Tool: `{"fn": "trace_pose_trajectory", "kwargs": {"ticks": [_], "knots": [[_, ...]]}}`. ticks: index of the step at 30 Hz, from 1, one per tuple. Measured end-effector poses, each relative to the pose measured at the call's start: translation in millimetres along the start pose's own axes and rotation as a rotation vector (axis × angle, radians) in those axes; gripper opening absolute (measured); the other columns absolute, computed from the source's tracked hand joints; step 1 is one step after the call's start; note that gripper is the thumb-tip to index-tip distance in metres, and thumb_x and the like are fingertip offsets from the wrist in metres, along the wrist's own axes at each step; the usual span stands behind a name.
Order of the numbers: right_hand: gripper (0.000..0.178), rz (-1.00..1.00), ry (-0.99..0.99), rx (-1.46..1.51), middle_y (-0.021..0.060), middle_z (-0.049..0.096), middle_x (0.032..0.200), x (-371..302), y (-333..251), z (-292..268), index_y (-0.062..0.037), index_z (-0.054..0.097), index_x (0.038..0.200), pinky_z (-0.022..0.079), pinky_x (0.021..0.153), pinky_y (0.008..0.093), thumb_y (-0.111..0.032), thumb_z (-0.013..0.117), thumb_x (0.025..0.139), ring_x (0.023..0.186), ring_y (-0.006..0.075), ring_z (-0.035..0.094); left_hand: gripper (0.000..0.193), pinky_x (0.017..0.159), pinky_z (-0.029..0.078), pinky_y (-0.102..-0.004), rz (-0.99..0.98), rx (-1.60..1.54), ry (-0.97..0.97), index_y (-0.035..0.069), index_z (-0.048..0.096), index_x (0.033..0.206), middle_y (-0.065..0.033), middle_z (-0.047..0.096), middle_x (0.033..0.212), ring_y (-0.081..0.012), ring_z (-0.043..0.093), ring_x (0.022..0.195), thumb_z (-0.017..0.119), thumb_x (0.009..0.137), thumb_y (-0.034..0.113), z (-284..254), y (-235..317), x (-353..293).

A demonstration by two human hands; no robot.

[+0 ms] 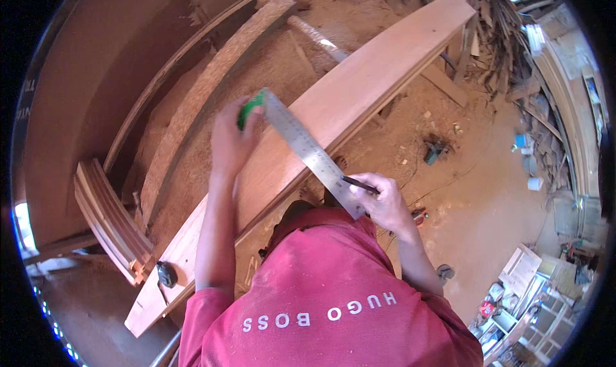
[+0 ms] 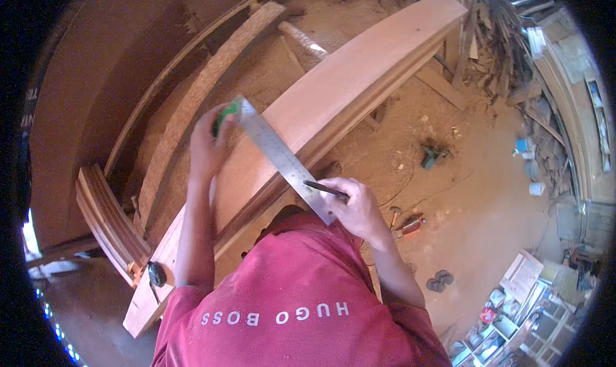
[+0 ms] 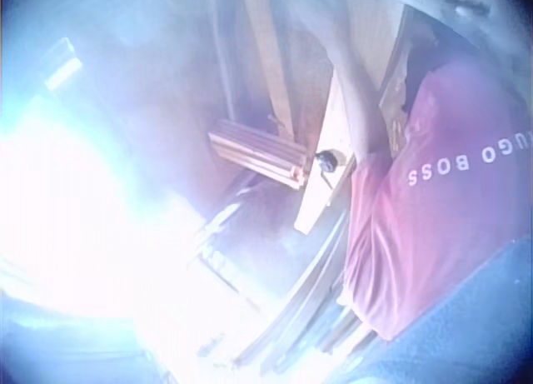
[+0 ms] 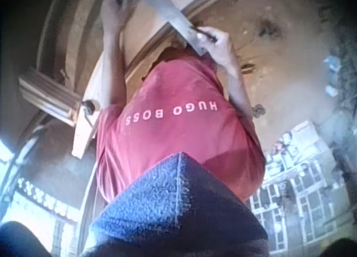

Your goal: The person measures and marks a curved wooden board using a tape measure, a speed square, and a pencil.

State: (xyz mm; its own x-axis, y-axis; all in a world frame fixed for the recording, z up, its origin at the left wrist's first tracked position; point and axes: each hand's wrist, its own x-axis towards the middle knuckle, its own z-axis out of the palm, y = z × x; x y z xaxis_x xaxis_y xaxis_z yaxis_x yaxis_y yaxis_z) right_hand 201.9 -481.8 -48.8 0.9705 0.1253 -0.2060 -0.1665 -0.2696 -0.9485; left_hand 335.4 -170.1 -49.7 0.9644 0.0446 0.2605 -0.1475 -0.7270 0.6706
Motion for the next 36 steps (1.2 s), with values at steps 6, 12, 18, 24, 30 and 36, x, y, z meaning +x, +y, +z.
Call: {"fn": "trace_pose_trajectory", "kwargs": {"ticks": [6, 12, 18, 24, 30, 36], "knots": [[0.022, 0.038, 0.131, 0.007, 0.0045, 0.072, 0.087, 10, -8, -41, 0.0002, 0.075, 0.110, 0.052, 0.071, 0.0268, -0.019, 0.065, 0.104, 0.075, 0.0122, 0.063, 0.058, 0.091, 0.055, -0.0464, -0.017, 0.290, -0.158, 0.005, 0.065, 0.133, -0.0202, 0.070, 0.121, -0.0401, 0.069, 0.110, 0.068, 0.096, 0.050, 5, 20, -14], [0.044, -0.255, 0.507, 0.383, 0.0072, 0.070, 0.102, 62, -28, -43, -0.0005, 0.072, 0.114, 0.051, 0.067, 0.0257, -0.037, 0.048, 0.112, 0.083, 0.0107, 0.061, 0.057, 0.077, 0.058, -0.0463, 0.028, 0.390, -0.093, 0.008, 0.066, 0.131, -0.0146, 0.071, 0.111, -0.0355, 0.072, 0.098, 0.065, 0.096, 0.053, 17, 24, -13], [0.046, -0.292, 0.352, 0.431, 0.0072, 0.067, 0.099, 83, -41, -22, 0.0010, 0.069, 0.113, 0.055, 0.067, 0.0246, -0.039, 0.045, 0.113, 0.077, 0.0110, 0.062, 0.054, 0.087, 0.056, -0.0468, -0.055, 0.366, -0.051, 0.009, 0.065, 0.133, -0.0136, 0.070, 0.118, -0.0344, 0.069, 0.107, 0.064, 0.098, 0.051, 29, 35, -10], [0.015, -0.507, 0.204, 0.066, 0.0104, 0.069, 0.095, 104, -38, -9, 0.0026, 0.071, 0.096, 0.056, 0.080, 0.0324, -0.012, 0.068, 0.099, 0.091, 0.0189, 0.069, 0.053, 0.088, 0.055, -0.0464, -0.072, 0.396, -0.080, 0.009, 0.065, 0.133, -0.0140, 0.068, 0.120, -0.0344, 0.067, 0.109, 0.063, 0.098, 0.049, 31, 35, -6], [0.012, -0.453, 0.161, 0.084, 0.0130, 0.070, 0.097, 105, -38, -6, 0.0025, 0.071, 0.097, 0.058, 0.079, 0.0334, -0.007, 0.075, 0.092, 0.091, 0.0214, 0.071, 0.054, 0.094, 0.054, -0.0474, -0.109, 0.371, -0.110, 0.008, 0.064, 0.135, -0.0169, 0.068, 0.127, -0.0378, 0.067, 0.114, 0.062, 0.099, 0.049, 29, 42, -5], [0.012, -0.440, 0.177, 0.051, 0.0130, 0.071, 0.095, 109, -37, -4, 0.0029, 0.070, 0.098, 0.059, 0.075, 0.0313, -0.003, 0.076, 0.089, 0.085, 0.0205, 0.073, 0.052, 0.094, 0.054, -0.0464, -0.133, 0.358, -0.121, 0.009, 0.064, 0.135, -0.0168, 0.068, 0.128, -0.0381, 0.067, 0.115, 0.062, 0.100, 0.048, 28, 39, -6]]}}
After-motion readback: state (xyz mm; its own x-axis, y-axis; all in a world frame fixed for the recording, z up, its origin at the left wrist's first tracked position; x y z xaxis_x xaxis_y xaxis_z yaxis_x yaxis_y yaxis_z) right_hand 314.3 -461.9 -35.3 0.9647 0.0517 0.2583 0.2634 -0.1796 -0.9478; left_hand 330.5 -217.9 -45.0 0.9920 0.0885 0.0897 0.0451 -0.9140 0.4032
